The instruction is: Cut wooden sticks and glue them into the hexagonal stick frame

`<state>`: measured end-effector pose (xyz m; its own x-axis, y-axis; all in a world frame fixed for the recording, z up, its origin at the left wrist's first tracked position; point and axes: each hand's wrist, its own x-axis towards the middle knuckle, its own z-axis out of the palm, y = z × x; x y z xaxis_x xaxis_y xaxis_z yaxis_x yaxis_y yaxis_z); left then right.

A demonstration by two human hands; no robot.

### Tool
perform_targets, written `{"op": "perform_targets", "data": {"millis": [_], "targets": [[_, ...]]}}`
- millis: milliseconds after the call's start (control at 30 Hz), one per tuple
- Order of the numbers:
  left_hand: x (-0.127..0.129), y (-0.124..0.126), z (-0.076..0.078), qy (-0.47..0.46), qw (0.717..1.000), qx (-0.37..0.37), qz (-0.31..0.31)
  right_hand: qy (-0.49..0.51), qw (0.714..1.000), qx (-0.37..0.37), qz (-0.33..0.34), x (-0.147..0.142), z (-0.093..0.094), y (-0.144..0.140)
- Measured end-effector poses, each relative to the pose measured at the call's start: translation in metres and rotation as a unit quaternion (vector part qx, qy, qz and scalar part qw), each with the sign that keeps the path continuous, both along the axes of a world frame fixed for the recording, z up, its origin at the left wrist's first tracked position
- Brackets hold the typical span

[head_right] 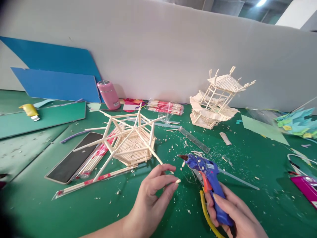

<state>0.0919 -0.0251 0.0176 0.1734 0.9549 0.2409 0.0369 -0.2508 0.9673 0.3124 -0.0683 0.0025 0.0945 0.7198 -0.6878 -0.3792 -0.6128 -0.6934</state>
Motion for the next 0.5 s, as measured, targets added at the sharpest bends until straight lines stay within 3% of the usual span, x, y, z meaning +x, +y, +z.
{"op": "perform_targets", "data": {"millis": [233,400,500], "targets": [[0.016,0.003,0.000,0.011,1.000,-0.005,0.029,0.026,1.000,-0.006,-0.013,-0.020,0.005,-0.006],[0.016,0.006,0.002,0.012,0.999,-0.008,0.034,0.062,0.998,-0.019,-0.014,-0.014,0.000,-0.008],[0.013,0.007,-0.002,0.030,0.999,-0.015,0.033,0.027,0.998,0.026,-0.043,-0.003,-0.007,-0.006]]}}
